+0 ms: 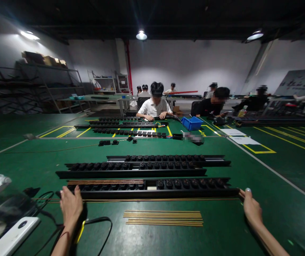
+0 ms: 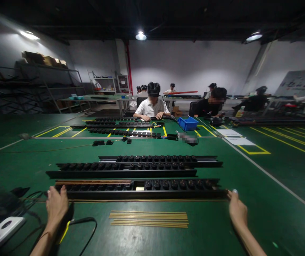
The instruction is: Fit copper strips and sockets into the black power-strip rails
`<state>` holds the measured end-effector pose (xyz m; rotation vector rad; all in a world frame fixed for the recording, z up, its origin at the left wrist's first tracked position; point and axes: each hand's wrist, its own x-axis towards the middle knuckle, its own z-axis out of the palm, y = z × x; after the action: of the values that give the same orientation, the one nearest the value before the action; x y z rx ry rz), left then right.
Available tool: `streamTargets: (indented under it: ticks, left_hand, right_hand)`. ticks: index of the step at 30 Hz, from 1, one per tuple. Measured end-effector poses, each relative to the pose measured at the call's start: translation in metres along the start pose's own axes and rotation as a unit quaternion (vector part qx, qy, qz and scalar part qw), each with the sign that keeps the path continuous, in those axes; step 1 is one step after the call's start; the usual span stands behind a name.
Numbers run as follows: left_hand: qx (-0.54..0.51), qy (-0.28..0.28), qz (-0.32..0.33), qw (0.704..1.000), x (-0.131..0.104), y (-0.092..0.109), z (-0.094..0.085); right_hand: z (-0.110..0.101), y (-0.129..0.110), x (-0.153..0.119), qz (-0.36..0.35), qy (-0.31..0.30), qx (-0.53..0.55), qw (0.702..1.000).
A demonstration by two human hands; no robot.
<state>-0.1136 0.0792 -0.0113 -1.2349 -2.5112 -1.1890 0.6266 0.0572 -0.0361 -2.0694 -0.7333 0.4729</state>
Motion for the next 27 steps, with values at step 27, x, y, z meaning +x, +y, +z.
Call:
streamTargets:
  ticks: [27]
  left_hand:
    - [0.004, 0.083, -0.094, 0.992, 0.048, -0.021, -0.005]
  right_hand:
    - [0.055, -0.024, -0.072, -0.017, -0.013, 0.086, 0.996]
